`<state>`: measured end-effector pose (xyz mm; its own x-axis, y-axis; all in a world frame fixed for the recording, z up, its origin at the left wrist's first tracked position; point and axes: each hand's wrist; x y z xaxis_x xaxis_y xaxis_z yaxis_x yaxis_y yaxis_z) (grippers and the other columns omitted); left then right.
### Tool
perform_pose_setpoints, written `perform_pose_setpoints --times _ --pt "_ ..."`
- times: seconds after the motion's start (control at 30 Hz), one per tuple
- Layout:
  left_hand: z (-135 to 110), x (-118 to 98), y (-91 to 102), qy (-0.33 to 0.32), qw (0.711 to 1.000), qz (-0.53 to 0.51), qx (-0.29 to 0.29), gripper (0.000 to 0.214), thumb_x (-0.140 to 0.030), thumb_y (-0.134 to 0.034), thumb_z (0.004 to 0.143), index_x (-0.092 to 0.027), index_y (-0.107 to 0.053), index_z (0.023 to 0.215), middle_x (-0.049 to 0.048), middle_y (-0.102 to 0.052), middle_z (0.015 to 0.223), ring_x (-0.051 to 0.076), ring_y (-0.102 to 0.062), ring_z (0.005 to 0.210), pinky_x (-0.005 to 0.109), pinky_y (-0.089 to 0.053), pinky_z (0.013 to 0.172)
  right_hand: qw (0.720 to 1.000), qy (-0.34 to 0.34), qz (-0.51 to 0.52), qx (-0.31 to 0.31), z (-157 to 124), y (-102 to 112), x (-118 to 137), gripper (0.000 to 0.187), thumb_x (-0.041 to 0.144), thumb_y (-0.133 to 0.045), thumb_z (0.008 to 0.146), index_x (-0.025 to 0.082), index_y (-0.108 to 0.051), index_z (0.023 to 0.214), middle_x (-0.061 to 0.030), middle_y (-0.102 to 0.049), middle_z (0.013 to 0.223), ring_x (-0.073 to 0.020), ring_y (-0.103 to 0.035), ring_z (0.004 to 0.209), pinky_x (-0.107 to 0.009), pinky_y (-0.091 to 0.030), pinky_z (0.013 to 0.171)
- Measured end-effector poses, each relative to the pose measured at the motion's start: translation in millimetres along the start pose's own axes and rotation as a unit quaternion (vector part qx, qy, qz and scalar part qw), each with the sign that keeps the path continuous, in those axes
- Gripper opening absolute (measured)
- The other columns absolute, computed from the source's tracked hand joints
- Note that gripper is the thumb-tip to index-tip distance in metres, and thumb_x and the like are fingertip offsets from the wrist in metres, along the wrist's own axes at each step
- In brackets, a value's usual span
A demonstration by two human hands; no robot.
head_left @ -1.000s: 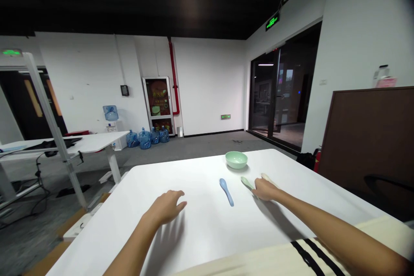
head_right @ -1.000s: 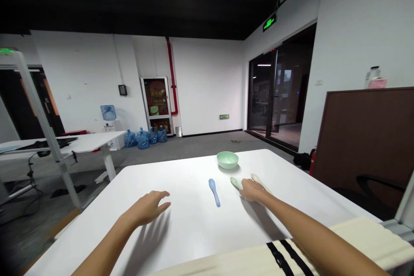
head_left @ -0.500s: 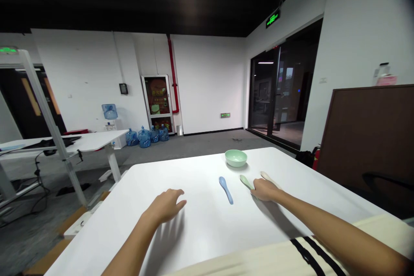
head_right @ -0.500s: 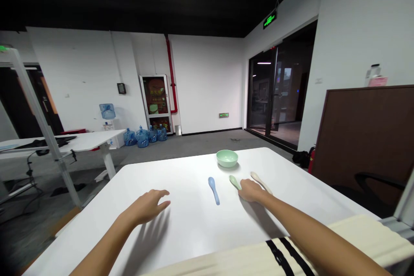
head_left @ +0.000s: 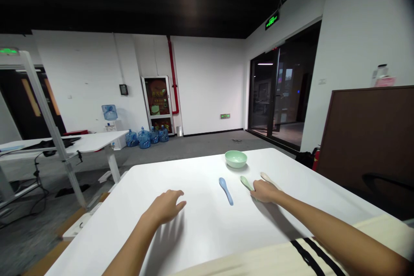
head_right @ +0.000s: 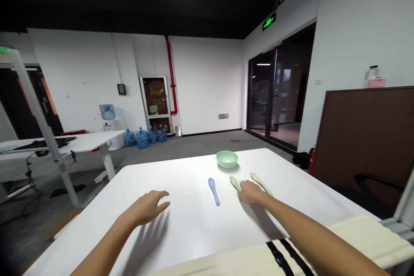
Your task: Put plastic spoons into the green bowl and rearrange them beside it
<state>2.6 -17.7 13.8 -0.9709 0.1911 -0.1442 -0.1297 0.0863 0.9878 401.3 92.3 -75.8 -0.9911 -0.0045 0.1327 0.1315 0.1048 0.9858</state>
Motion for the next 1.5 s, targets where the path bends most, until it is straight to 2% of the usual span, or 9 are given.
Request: perform_pose_setpoints --times 0.3,0.4,0.47,0.57,0.7,0.83,0.97,1.13,1.5 --pt "1.7 1.9 -1.8 0.002 1.000 0.006 0.000 0.055 -0.051 -0.040 0.089 -0.022 -0.057 0.132 0.0117 -0.062 0.131 0.030 -0.058 0.119 0.040 -0.045 0.096 0.999 0.040 -0.011 -0.023 1.5 -1.0 -2.4 0.050 0.054 -0.043 0.090 0.011 -0.068 0.087 -0.0179 -0.070 0.092 -0.0293 -0.066 0.092 -0.037 -0.042 0.083" --pt "1.8 3.5 -3.0 0.003 1.000 0.001 -0.003 0.054 -0.052 -0.040 0.089 -0.023 -0.058 0.131 0.0108 -0.063 0.131 0.030 -0.058 0.118 0.040 -0.046 0.095 0.998 0.047 -0.010 -0.038 1.6 8.1 -1.3 0.061 0.061 -0.034 0.092 0.012 -0.068 0.080 -0.0182 -0.070 0.086 -0.0318 -0.065 0.098 -0.038 -0.042 0.084" --pt "1.4 3.9 -3.2 0.002 1.000 -0.002 -0.006 0.053 -0.053 -0.041 0.088 -0.024 -0.059 0.130 0.0105 -0.063 0.130 0.031 -0.059 0.117 0.040 -0.046 0.094 0.997 0.048 -0.015 -0.052 0.5 19.7 1.0 0.066 0.065 -0.030 0.091 0.013 -0.068 0.081 -0.0189 -0.070 0.091 -0.0331 -0.064 0.097 -0.038 -0.043 0.079" --pt "1.4 3.6 -3.1 0.000 1.000 -0.003 -0.007 0.053 -0.052 -0.041 0.089 -0.024 -0.059 0.130 0.0108 -0.063 0.130 0.031 -0.058 0.118 0.040 -0.046 0.094 0.997 0.043 -0.001 -0.065 -3.8 40.1 6.3 0.068 0.067 -0.026 0.091 0.014 -0.068 0.097 -0.0188 -0.069 0.102 -0.0322 -0.065 0.094 -0.037 -0.045 0.075" --pt "1.9 2.6 -3.2 -0.001 1.000 0.003 -0.002 0.054 -0.051 -0.040 0.089 -0.022 -0.058 0.131 0.0119 -0.062 0.131 0.031 -0.058 0.118 0.041 -0.046 0.094 0.989 0.093 0.049 -0.107 -13.5 55.9 14.9 0.068 0.066 -0.028 0.091 0.018 -0.054 0.131 -0.0165 -0.063 0.125 -0.0312 -0.061 0.111 -0.038 -0.045 0.086" --pt "1.9 2.9 -4.0 -0.002 1.000 0.010 -0.004 0.054 -0.051 -0.040 0.090 -0.023 -0.057 0.132 0.0120 -0.063 0.130 0.030 -0.057 0.119 0.040 -0.046 0.095 0.975 0.124 0.040 -0.179 -21.1 48.0 20.5 0.070 0.063 -0.026 0.093 0.020 -0.038 0.147 -0.0145 -0.041 0.151 -0.0314 -0.042 0.135 -0.043 -0.037 0.103" --pt "2.9 3.7 -4.4 -0.003 1.000 0.008 -0.004 0.055 -0.052 -0.039 0.090 -0.023 -0.056 0.133 0.0116 -0.062 0.131 0.030 -0.057 0.119 0.040 -0.045 0.095 0.974 0.135 0.024 -0.182 -20.2 33.5 17.7 0.073 0.062 -0.026 0.094 0.020 -0.026 0.153 -0.0137 -0.029 0.157 -0.0300 -0.030 0.143 -0.047 -0.030 0.110" --pt "4.8 2.3 -4.0 0.000 1.000 0.008 -0.005 0.055 -0.051 -0.039 0.089 -0.023 -0.057 0.132 0.0108 -0.063 0.130 0.030 -0.057 0.119 0.040 -0.046 0.095 0.974 0.136 0.029 -0.176 -16.9 30.4 10.8 0.074 0.064 -0.025 0.093 0.020 -0.026 0.153 -0.0133 -0.031 0.156 -0.0299 -0.030 0.143 -0.046 -0.031 0.110" --pt "7.9 6.1 -8.5 -0.005 1.000 -0.003 -0.011 0.056 -0.053 -0.039 0.089 -0.024 -0.056 0.133 0.0101 -0.062 0.131 0.030 -0.056 0.120 0.041 -0.045 0.097 0.976 0.143 0.038 -0.161 -20.5 31.6 10.3 0.068 0.061 -0.029 0.093 0.021 -0.036 0.148 -0.0131 -0.043 0.150 -0.0316 -0.045 0.133 -0.043 -0.038 0.103"
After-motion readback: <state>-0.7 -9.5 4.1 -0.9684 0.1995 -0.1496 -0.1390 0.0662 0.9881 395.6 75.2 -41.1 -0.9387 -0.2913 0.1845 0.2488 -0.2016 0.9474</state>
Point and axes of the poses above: each hand's wrist, its own z-axis towards the middle knuckle, its own y-axis out of the back of the hand, x = y × z
